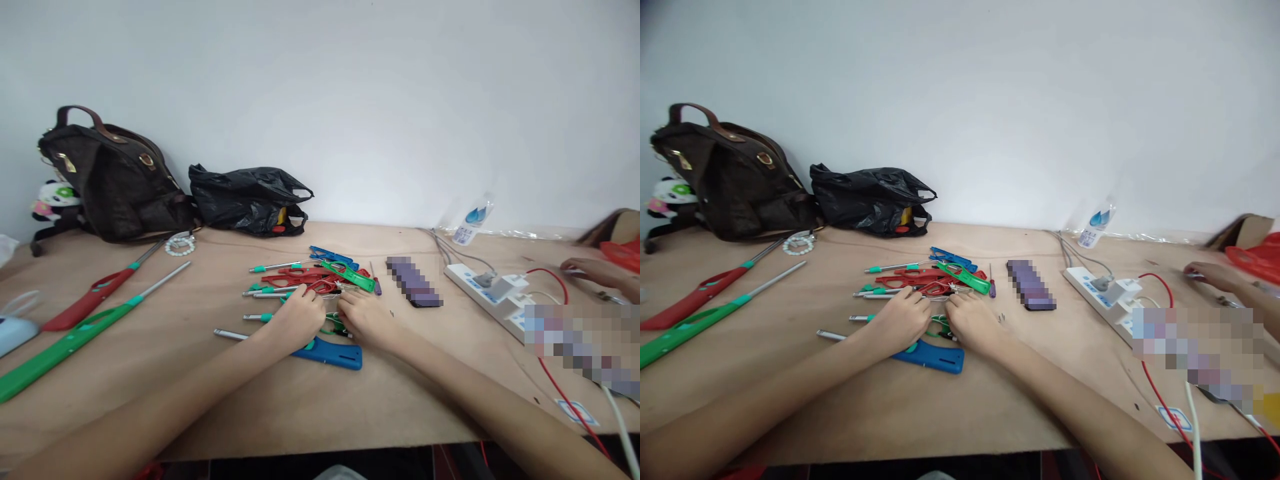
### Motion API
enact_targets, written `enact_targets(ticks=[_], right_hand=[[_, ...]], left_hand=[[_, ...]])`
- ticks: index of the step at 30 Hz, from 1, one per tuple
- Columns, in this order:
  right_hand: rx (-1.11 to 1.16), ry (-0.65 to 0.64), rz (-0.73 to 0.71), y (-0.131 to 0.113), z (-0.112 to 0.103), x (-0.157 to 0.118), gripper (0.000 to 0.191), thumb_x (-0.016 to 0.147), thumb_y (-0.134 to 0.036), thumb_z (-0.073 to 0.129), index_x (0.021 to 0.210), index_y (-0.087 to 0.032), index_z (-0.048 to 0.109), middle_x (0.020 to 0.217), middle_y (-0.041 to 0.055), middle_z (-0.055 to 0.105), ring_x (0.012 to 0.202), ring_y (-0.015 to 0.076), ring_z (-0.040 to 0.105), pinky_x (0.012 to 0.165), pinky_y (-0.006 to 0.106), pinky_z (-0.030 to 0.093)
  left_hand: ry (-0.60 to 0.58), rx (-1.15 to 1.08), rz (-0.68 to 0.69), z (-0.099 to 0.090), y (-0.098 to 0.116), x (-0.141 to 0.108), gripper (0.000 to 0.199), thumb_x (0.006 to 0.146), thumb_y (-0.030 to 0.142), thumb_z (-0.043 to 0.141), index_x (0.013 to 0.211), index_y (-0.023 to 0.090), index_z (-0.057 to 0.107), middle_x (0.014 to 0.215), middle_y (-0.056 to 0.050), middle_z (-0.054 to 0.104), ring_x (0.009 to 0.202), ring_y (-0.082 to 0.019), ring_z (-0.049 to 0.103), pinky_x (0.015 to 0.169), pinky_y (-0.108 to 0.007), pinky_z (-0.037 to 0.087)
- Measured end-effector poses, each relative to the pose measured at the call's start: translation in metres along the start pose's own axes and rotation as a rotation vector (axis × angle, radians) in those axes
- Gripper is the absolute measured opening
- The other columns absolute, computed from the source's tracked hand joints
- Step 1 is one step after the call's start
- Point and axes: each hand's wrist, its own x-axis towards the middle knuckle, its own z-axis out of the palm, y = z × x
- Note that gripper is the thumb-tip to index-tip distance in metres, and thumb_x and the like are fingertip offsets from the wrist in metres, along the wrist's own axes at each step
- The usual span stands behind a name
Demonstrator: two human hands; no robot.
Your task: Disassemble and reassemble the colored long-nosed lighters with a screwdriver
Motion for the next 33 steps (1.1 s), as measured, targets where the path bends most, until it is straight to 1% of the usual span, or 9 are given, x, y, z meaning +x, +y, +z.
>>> enact_targets(ticks=[5, 8, 13, 18, 21, 25, 29, 31, 33], right_hand=[[0.028, 0.011, 0.024, 0.001, 0.002, 0.000, 0.015, 0.089, -0.011, 0.051, 0.080, -0.014, 0.062, 0.081, 0.0072, 0.064, 0.076, 0.0190, 0.059, 0.069, 0.029, 0.041], [-0.029, -0.018, -0.002, -0.001, -0.002, 0.002, 0.014, 0.088, -0.009, 0.052, 0.081, -0.014, 0.063, 0.084, 0.0081, 0.065, 0.079, 0.0201, 0.060, 0.072, 0.031, 0.042], [-0.114, -0.075, -0.034, -0.006, -0.007, 0.004, 0.020, 0.088, -0.003, 0.047, 0.083, -0.013, 0.064, 0.086, 0.0111, 0.065, 0.081, 0.0212, 0.060, 0.075, 0.032, 0.043], [-0.087, -0.027, -0.029, -0.004, 0.001, 0.000, 0.017, 0.088, -0.006, 0.047, 0.087, -0.011, 0.063, 0.087, 0.0111, 0.064, 0.081, 0.0220, 0.059, 0.072, 0.032, 0.044], [-0.012, -0.006, 0.014, -0.001, 0.006, -0.002, 0.016, 0.089, -0.008, 0.047, 0.084, -0.013, 0.061, 0.086, 0.0093, 0.063, 0.080, 0.0205, 0.059, 0.070, 0.030, 0.044], [0.166, 0.005, 0.133, 0.000, 0.005, -0.002, 0.011, 0.086, -0.011, 0.051, 0.077, -0.016, 0.055, 0.081, 0.0058, 0.060, 0.076, 0.0175, 0.057, 0.066, 0.027, 0.041], [0.360, 0.028, 0.229, 0.000, 0.004, -0.002, 0.014, 0.078, -0.004, 0.053, 0.073, -0.018, 0.050, 0.075, 0.0011, 0.057, 0.070, 0.0145, 0.052, 0.062, 0.024, 0.037], [0.451, 0.035, 0.241, 0.001, 0.004, -0.001, 0.018, 0.073, -0.001, 0.052, 0.075, -0.018, 0.050, 0.072, -0.0009, 0.055, 0.067, 0.0135, 0.050, 0.060, 0.023, 0.035], [0.512, 0.033, 0.217, 0.002, 0.005, -0.001, 0.020, 0.071, 0.002, 0.051, 0.077, -0.018, 0.052, 0.072, -0.0015, 0.054, 0.068, 0.0132, 0.049, 0.061, 0.022, 0.035]], left_hand=[[0.014, 0.013, -0.025, 0.001, 0.002, -0.001, 0.015, 0.087, 0.015, 0.056, 0.075, 0.012, 0.065, 0.077, -0.010, 0.066, 0.075, -0.026, 0.059, 0.070, -0.037, 0.032], [0.023, 0.030, -0.022, 0.002, 0.002, -0.001, 0.015, 0.087, 0.013, 0.056, 0.075, 0.012, 0.065, 0.077, -0.009, 0.066, 0.075, -0.026, 0.059, 0.071, -0.038, 0.033], [0.022, 0.053, -0.025, 0.004, 0.002, -0.001, 0.014, 0.087, 0.013, 0.057, 0.075, 0.012, 0.064, 0.076, -0.009, 0.065, 0.075, -0.025, 0.059, 0.070, -0.037, 0.033], [0.024, 0.047, -0.029, 0.005, 0.002, -0.002, 0.010, 0.085, 0.011, 0.059, 0.075, 0.012, 0.063, 0.077, -0.009, 0.066, 0.075, -0.024, 0.059, 0.071, -0.036, 0.034], [0.033, 0.044, -0.031, 0.006, 0.002, -0.002, 0.010, 0.084, 0.010, 0.060, 0.075, 0.012, 0.062, 0.077, -0.008, 0.066, 0.075, -0.023, 0.059, 0.072, -0.036, 0.034], [0.040, 0.033, -0.029, 0.007, 0.003, -0.003, 0.011, 0.085, 0.010, 0.059, 0.075, 0.012, 0.062, 0.077, -0.009, 0.066, 0.075, -0.024, 0.059, 0.071, -0.037, 0.033], [0.048, 0.012, -0.028, 0.006, 0.002, -0.003, 0.011, 0.085, 0.012, 0.060, 0.074, 0.013, 0.062, 0.078, -0.009, 0.066, 0.076, -0.025, 0.059, 0.071, -0.037, 0.032], [0.055, 0.000, -0.032, 0.005, 0.001, -0.004, 0.011, 0.085, 0.013, 0.060, 0.074, 0.013, 0.062, 0.078, -0.008, 0.066, 0.076, -0.024, 0.059, 0.071, -0.036, 0.032], [0.057, -0.010, -0.041, 0.004, 0.000, -0.004, 0.011, 0.085, 0.014, 0.061, 0.074, 0.013, 0.062, 0.078, -0.008, 0.066, 0.076, -0.023, 0.058, 0.070, -0.036, 0.032]])
